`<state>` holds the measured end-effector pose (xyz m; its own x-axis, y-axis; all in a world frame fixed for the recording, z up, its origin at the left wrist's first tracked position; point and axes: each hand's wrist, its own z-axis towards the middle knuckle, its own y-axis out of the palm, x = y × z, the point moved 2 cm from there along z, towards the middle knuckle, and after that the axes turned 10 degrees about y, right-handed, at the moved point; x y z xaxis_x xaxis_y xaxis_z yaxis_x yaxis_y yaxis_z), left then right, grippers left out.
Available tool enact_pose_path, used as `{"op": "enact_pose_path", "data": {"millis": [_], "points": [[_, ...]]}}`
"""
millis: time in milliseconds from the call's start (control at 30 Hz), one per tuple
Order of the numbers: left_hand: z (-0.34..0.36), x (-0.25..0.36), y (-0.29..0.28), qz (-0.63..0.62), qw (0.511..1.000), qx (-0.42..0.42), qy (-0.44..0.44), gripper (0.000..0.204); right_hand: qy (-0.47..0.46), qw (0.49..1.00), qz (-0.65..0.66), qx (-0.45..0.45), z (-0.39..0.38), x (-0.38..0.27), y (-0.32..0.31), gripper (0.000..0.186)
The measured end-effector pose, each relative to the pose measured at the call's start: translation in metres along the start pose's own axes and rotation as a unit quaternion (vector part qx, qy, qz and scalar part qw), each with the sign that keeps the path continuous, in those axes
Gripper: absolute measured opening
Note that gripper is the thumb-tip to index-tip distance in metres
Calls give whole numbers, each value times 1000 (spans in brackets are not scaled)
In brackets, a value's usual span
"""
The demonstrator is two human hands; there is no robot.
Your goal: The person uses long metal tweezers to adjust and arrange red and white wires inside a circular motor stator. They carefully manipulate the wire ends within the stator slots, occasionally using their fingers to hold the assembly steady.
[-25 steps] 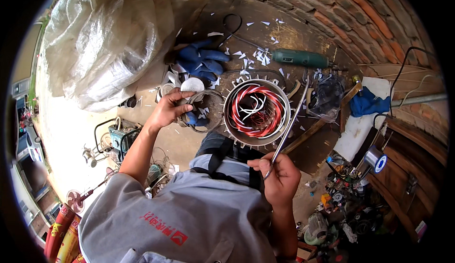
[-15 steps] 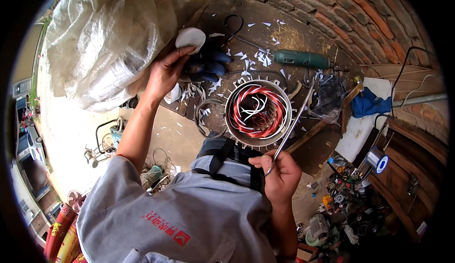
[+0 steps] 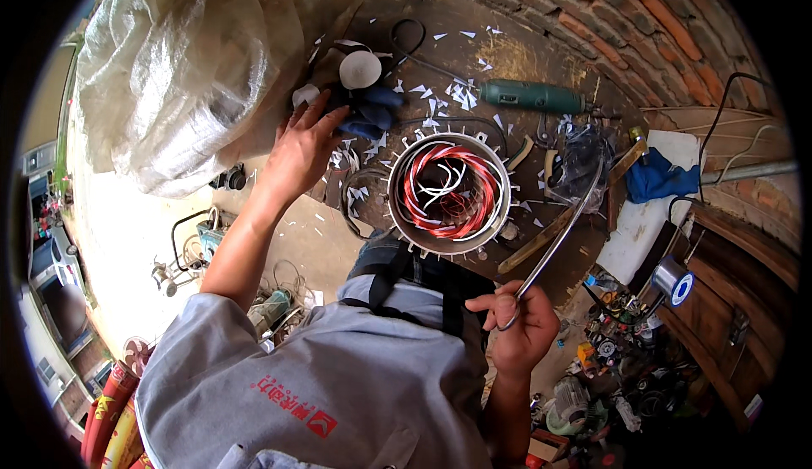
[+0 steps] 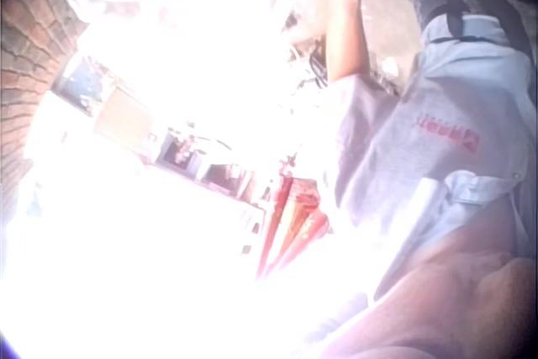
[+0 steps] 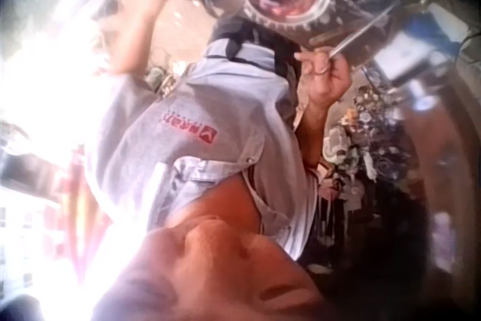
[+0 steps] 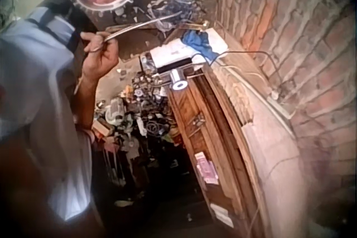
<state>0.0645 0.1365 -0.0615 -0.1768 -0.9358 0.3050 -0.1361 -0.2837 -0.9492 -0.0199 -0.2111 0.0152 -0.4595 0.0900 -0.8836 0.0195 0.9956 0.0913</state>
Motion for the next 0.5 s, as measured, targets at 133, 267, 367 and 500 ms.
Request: {"op": "enact_pose_path", "data": {"millis": [133, 267, 367, 500], "points": [[-6, 10, -3, 63, 996, -8, -62, 45, 21, 1000, -20, 1, -2, -1, -2, 14], [-16, 24, -19, 87, 994, -30, -53, 49, 46, 998, -32, -17, -7, -14, -11, 16], [-14, 41, -38, 38, 990, -74, -112, 50, 85, 995, 35, -29, -20, -21, -28, 15], [-10, 62, -58, -15, 997, 38, -70, 44, 163, 977, 126, -59, -38, -32, -47, 13]]}}
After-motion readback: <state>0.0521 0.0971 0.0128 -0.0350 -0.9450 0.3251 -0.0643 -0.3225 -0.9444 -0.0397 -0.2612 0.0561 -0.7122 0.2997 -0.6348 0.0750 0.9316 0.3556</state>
